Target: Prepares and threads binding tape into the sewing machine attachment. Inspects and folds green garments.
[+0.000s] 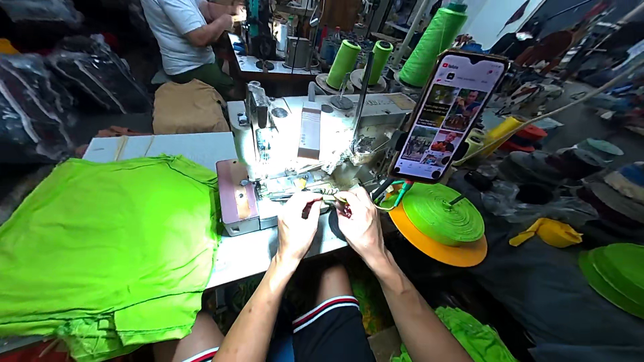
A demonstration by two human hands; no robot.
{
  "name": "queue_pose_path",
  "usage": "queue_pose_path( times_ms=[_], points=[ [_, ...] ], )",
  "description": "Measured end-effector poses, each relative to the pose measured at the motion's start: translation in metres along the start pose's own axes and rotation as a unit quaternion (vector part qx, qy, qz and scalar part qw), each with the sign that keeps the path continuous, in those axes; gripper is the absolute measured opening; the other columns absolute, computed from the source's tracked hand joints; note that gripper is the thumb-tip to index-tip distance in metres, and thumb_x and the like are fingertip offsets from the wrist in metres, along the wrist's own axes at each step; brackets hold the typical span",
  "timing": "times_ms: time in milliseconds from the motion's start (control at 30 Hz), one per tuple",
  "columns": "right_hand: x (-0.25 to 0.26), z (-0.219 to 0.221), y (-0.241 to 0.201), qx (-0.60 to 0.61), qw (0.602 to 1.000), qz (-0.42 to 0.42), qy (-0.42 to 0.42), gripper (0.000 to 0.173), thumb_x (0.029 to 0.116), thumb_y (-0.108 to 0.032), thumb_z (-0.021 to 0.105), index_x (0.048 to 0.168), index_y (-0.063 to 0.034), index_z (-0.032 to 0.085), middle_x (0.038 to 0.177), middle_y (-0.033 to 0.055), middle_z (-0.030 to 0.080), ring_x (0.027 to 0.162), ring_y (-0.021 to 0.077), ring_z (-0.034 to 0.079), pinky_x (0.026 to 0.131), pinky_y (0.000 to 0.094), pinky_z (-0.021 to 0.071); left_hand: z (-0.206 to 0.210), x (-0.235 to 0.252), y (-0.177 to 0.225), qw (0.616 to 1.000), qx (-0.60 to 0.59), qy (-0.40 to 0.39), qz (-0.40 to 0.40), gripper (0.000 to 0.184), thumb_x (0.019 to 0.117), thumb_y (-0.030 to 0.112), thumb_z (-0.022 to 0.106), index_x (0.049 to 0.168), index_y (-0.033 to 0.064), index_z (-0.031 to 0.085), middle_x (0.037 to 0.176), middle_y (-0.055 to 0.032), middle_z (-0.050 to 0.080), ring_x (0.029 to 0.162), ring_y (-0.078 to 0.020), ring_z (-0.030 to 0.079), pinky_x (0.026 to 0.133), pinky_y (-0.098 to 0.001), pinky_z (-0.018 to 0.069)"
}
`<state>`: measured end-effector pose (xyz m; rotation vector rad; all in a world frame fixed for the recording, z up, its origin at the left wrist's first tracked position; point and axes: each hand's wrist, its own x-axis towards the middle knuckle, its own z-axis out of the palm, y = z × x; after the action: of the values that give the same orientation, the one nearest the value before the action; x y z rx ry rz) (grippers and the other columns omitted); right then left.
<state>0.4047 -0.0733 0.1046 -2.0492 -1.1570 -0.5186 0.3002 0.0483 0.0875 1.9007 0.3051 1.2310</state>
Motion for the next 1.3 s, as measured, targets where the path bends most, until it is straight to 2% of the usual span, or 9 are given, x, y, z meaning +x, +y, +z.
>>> queue_pose_path(
  times_ms=[200,367,500,600,767,933,1033,1100,1300],
  points=[
    [0.014,0.008,-0.008,-0.057,0.996,-0.004,0.074,0.029,0.0836,0.005,0.067,0.111,-0.0017,0.072,0.104,0.0141,0.069,0.087,0.0254,0.07,0.074,0.0401,0.0602,0.017,0.002,-0.004,1.0,-0.005,0.018,-0.011,0.01,0.0934,0.009,0.071,0.101,0.0053,0.076,0.097,-0.0023,0.075,0.085,-0.0069,0.071,0.079,-0.0243,0.0611],
    [0.019,0.011,-0.005,-0.091,0.995,0.029,0.011,0.028,0.0842,0.004,0.065,0.11,-0.0025,0.074,0.103,0.0148,0.07,0.09,0.0292,0.07,0.077,0.047,0.0597,0.022,-0.002,-0.01,0.999,0.026,0.013,-0.043,0.012,0.0963,0.009,0.066,0.103,0.0051,0.076,0.097,-0.0041,0.074,0.086,-0.0076,0.071,0.081,-0.0252,0.0605],
    [0.015,0.003,-0.008,-0.093,0.995,0.036,-0.019,0.04,0.0845,0.003,0.063,0.123,-0.0036,0.071,0.118,0.0147,0.071,0.099,0.0306,0.072,0.082,0.0501,0.0593,0.016,-0.008,-0.018,0.996,0.062,0.015,-0.059,0.013,0.0968,0.01,0.065,0.103,0.0045,0.075,0.095,-0.0054,0.074,0.084,-0.009,0.07,0.08,-0.0253,0.0597],
    [0.002,-0.004,-0.01,-0.068,0.997,0.031,0.004,0.043,0.085,0.001,0.065,0.127,-0.0046,0.07,0.125,0.0135,0.069,0.106,0.0265,0.07,0.087,0.0438,0.0595,0.01,-0.013,-0.026,0.995,0.079,0.02,-0.057,0.013,0.0965,0.011,0.066,0.103,0.0052,0.075,0.094,-0.0045,0.073,0.082,-0.0079,0.069,0.079,-0.0238,0.0589],
    [-0.023,0.002,-0.015,-0.012,0.999,-0.011,0.041,0.022,0.0944,-0.013,0.066,0.112,-0.008,0.077,0.112,0.0086,0.072,0.1,0.0145,0.07,0.085,0.0282,0.0591,0.004,-0.022,-0.019,0.998,0.057,0.009,-0.034,0.016,0.0977,0.01,0.063,0.105,0.0042,0.076,0.099,-0.0053,0.076,0.091,-0.0084,0.072,0.085,-0.0247,0.0599],
    [-0.017,0.01,-0.013,0.155,0.982,-0.015,-0.11,0.038,0.0963,-0.008,0.056,0.132,-0.0054,0.068,0.141,0.0117,0.062,0.117,0.0137,0.064,0.099,0.0276,0.0538,-0.006,-0.031,-0.009,0.999,0.008,-0.015,0.051,0.018,0.0951,0.003,0.062,0.105,0.0024,0.077,0.105,-0.0077,0.076,0.102,-0.0126,0.072,0.095,-0.029,0.0581],
    [-0.006,0.003,-0.012,0.192,0.966,-0.012,-0.17,0.037,0.0987,-0.013,0.055,0.133,-0.0044,0.068,0.122,0.0116,0.065,0.105,0.012,0.062,0.094,0.0248,0.0521,-0.017,-0.031,-0.009,0.995,0.017,-0.021,0.093,0.018,0.0949,0.002,0.062,0.105,0.0026,0.077,0.108,-0.0089,0.076,0.104,-0.0148,0.071,0.096,-0.0307,0.0573],
    [-0.003,-0.001,-0.01,0.199,0.962,-0.029,-0.183,0.028,0.0985,-0.017,0.06,0.121,-0.0061,0.074,0.11,0.0084,0.066,0.101,0.0101,0.062,0.092,0.0235,0.052,-0.024,-0.03,-0.006,0.995,0.013,-0.01,0.097,0.018,0.0927,0.002,0.064,0.105,0.0025,0.077,0.106,-0.0083,0.076,0.101,-0.0136,0.071,0.094,-0.0291,0.0578],
    [-0.012,0.011,-0.017,0.237,0.966,-0.048,-0.088,0.013,0.0932,-0.013,0.071,0.098,-0.0027,0.075,0.097,0.0067,0.069,0.085,0.0057,0.063,0.076,0.0179,0.0542,-0.03,-0.033,-0.004,0.996,0.016,0.018,0.092,0.015,0.09,0.005,0.066,0.1,0.0024,0.077,0.099,-0.0074,0.075,0.094,-0.0117,0.07,0.086,-0.0264,0.0592]
  ],
)
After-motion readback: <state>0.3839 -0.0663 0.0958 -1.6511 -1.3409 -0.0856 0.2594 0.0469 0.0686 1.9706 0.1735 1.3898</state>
